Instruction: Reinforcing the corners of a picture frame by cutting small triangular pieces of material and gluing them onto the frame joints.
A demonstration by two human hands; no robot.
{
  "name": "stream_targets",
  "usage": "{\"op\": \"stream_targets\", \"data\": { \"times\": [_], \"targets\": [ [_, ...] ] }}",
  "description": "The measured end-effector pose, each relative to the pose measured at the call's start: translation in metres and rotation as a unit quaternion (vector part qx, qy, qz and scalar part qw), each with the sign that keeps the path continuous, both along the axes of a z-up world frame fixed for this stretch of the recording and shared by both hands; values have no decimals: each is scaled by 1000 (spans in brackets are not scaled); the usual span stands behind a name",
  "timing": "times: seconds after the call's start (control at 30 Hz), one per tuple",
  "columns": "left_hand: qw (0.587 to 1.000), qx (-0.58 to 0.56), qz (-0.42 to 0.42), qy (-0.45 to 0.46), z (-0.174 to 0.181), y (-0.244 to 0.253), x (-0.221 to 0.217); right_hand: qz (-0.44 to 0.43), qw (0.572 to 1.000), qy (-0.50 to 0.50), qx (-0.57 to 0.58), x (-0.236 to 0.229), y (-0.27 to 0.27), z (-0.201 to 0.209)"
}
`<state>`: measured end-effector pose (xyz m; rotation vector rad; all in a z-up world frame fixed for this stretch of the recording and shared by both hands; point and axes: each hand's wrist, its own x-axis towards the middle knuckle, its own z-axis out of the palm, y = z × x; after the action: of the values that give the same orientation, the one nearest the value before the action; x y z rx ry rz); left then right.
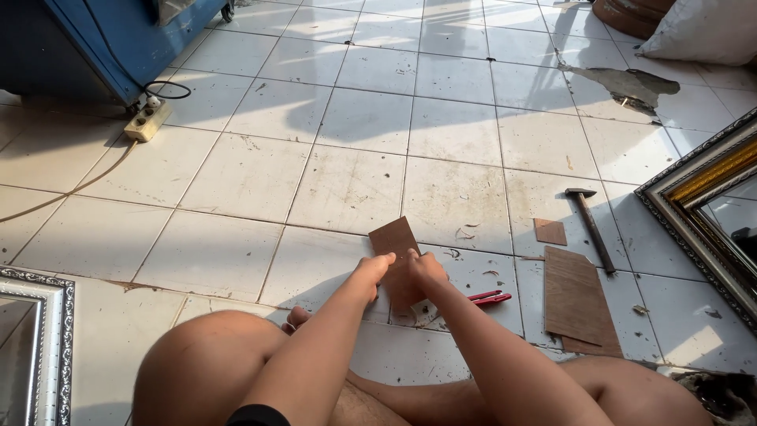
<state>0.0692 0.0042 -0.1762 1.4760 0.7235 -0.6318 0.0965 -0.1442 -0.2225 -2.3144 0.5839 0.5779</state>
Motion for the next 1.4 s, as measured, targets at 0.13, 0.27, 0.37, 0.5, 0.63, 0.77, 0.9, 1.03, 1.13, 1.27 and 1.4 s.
{"op": "stream_targets", "data": {
  "times": [0.13, 0.27, 0.37, 0.5, 0.63, 0.77, 0.9, 1.03, 1.13, 1.27, 1.4],
  "targets": [
    [997, -70, 13, 26, 150, -7, -52, 12, 994, -43, 97, -57, 31, 145],
    [998, -48, -1, -46, 138, -15, -45, -68, 975, -50, 207, -74, 37, 178],
    [986, -128, 33, -99, 123, -21, -42, -170, 935, -10, 312, -70, 33, 159],
    [986, -117, 54, -105, 120, -4, -44, -227, 856, 2, 464, -77, 25, 156],
    [988, -22, 0, -150, 98, 0, -43, -172, 855, -11, 488, -79, 23, 149],
    [947, 197, -86, -239, 95, -17, -43, -150, 945, -141, 254, -77, 31, 137],
    [916, 285, 24, -283, 93, -15, -36, -166, 970, -67, 164, -87, 54, 164],
    [878, 428, 110, -186, 102, 14, -29, -37, 992, -28, 115, -81, 44, 154],
    [930, 313, 72, -177, 104, 18, -25, 52, 985, -22, 162, -81, 46, 182],
    [956, -18, 264, -129, 88, 12, -17, 119, 987, -13, 107, -58, 14, 166],
    [884, -173, 419, -114, 19, 25, 9, 325, 910, 47, -252, -52, -42, 158]
  ]
}}
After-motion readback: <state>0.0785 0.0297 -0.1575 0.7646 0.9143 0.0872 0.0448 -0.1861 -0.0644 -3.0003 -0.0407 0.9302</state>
